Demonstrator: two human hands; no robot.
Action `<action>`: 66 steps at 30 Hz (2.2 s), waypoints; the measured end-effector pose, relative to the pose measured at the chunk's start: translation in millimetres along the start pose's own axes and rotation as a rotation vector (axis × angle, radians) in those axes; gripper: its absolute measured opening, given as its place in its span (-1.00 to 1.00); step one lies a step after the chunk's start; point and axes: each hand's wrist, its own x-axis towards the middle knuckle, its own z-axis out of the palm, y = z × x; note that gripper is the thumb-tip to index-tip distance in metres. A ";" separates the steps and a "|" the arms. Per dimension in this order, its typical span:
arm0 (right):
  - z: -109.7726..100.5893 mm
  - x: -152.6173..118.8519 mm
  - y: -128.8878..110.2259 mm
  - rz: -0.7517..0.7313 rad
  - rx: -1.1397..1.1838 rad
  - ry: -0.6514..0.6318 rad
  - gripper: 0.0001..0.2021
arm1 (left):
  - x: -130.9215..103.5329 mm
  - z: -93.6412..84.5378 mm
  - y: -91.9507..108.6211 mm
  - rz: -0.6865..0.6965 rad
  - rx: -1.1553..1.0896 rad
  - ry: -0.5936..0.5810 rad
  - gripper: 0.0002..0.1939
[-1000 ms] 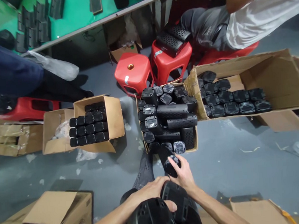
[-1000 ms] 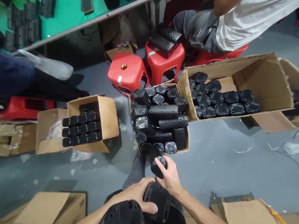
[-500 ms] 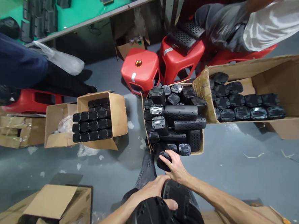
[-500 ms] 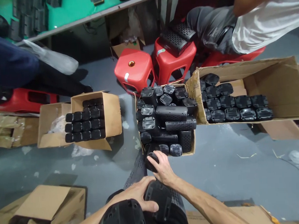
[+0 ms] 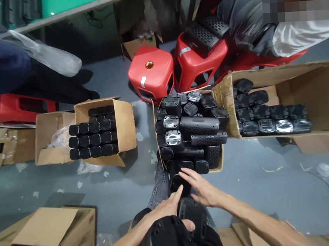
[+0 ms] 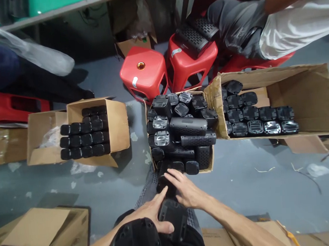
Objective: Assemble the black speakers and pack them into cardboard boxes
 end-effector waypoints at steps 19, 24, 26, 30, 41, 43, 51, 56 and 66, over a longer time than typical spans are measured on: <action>4.3 120.1 131.6 1.395 0.069 0.846 -0.58 | 4.4 -12.1 3.0 -0.018 0.019 -0.032 0.40; 11.6 111.0 126.0 1.285 0.046 0.851 -0.62 | 2.0 -14.1 5.9 -0.023 0.011 -0.034 0.40; 11.8 112.4 126.8 1.270 0.044 0.860 -0.61 | 2.7 -13.3 4.8 -0.025 0.017 -0.037 0.40; 10.4 121.0 132.3 1.300 0.047 0.917 -0.56 | 4.5 -10.8 1.0 -0.020 0.018 -0.047 0.41; 30.4 112.3 123.4 1.171 0.015 1.026 -0.59 | 1.9 -14.4 6.8 -0.030 0.018 -0.039 0.39; 26.5 112.9 127.3 1.152 0.022 1.026 -0.59 | 2.2 -14.1 6.7 -0.022 0.018 -0.039 0.39; 6.3 111.2 132.2 1.130 -0.006 0.948 -0.64 | 2.6 -13.5 6.8 -0.011 0.021 -0.040 0.35; 32.1 101.8 96.6 1.019 -0.066 0.864 -0.68 | 3.4 -12.6 8.0 0.003 0.015 -0.020 0.31; -15.2 110.9 124.4 1.186 0.002 0.741 -0.38 | 2.7 -9.6 11.4 -0.024 0.041 -0.026 0.32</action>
